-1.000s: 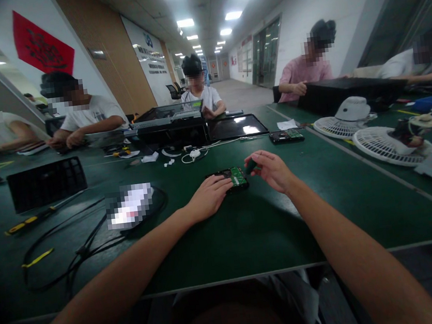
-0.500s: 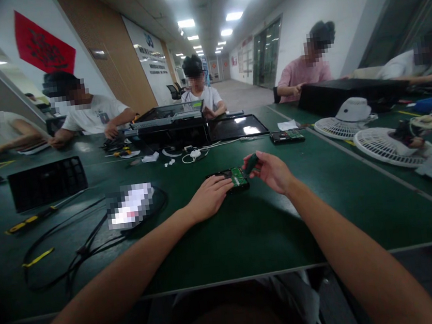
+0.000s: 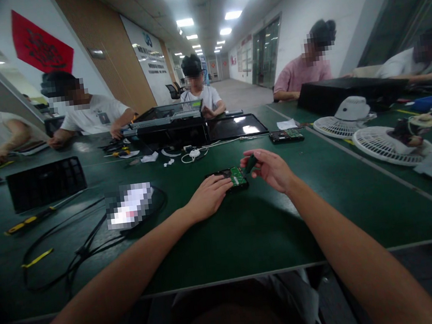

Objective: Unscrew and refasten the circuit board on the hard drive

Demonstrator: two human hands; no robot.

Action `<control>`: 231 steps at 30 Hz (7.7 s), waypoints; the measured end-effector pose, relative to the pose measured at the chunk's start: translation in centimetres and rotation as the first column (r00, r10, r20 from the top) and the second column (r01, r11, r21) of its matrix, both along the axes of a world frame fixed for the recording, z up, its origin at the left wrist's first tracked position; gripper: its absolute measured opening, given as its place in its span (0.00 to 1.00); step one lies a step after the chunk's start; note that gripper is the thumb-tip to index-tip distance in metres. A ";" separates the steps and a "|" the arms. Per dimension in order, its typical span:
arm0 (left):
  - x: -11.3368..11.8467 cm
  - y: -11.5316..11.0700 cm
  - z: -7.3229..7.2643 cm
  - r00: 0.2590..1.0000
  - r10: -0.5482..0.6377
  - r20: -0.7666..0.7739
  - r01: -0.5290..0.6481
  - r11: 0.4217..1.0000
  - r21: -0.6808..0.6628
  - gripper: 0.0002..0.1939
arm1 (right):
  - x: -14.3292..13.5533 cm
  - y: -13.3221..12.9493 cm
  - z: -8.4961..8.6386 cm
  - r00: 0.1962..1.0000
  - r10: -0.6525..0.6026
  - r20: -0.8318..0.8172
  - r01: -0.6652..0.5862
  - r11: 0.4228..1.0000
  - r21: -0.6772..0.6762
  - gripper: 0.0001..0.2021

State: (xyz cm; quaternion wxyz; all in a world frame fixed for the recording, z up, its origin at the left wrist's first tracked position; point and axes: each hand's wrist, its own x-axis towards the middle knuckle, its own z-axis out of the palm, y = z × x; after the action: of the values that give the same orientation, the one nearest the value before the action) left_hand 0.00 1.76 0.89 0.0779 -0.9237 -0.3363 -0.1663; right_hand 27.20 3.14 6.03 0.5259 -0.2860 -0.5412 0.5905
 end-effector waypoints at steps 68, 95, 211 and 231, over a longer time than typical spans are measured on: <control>0.0 -0.1 0.1 1.000 -0.001 -0.001 0.001 1.000 -0.015 0.22 | -0.4 0.0 -0.1 0.998 -0.060 -0.031 0.060 0.998 -0.023 0.13; 0.0 0.1 0.0 1.000 -0.003 -0.003 0.003 1.000 -0.004 0.23 | -0.6 0.2 -0.3 0.999 -0.043 0.003 0.043 0.998 -0.041 0.18; 1.0 2.4 0.9 0.995 -0.023 0.097 0.024 1.000 -0.013 0.17 | -1.6 -0.6 -1.5 0.519 -0.789 0.328 0.226 0.497 0.838 0.23; 1.5 1.1 1.7 0.995 0.007 0.095 -0.009 1.000 0.023 0.16 | -2.2 -0.6 -1.8 0.542 -0.797 0.266 0.419 0.531 0.736 0.25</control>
State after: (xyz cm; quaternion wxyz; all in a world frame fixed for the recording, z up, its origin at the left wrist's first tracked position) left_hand 1.46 2.82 2.58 0.0736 -0.9124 -0.3413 -0.2137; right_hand 25.03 2.49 4.26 0.5758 -0.4502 -0.6816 0.0345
